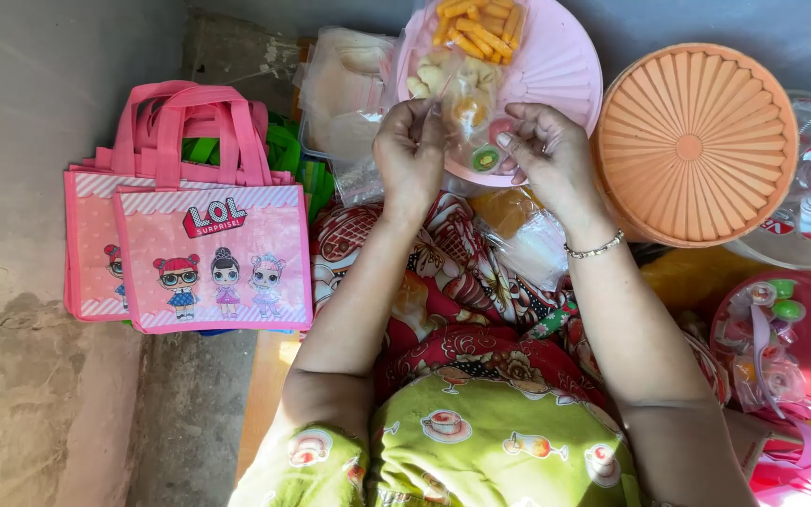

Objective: Packing various snack items into small pink gift bags and organizing them on the floor.

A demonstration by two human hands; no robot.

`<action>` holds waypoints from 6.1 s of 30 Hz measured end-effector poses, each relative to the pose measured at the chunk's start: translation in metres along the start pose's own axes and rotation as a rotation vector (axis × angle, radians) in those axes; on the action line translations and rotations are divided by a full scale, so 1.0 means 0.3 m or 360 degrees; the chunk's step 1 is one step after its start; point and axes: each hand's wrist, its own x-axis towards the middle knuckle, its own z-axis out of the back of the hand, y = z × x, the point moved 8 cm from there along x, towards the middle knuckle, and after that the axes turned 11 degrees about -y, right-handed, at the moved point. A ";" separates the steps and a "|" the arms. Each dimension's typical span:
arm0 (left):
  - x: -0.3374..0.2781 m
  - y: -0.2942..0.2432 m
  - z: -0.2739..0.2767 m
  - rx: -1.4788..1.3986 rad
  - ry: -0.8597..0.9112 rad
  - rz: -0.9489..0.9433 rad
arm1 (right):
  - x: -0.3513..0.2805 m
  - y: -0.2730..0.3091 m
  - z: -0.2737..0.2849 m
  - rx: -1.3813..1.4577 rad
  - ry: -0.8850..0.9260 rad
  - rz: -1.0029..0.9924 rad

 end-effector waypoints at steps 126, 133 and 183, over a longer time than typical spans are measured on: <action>-0.579 0.005 -0.472 0.0004 0.1223 0.1075 | -1.233 0.006 1.155 0.0171 -0.0802 -0.0323; -0.565 0.084 -0.481 0.0257 0.1077 0.0661 | -1.013 0.109 0.772 -0.0652 -0.1293 0.0020; -0.716 -0.152 -0.639 0.1178 0.1587 -0.1647 | -0.852 0.087 0.766 -0.1709 -0.0681 0.0029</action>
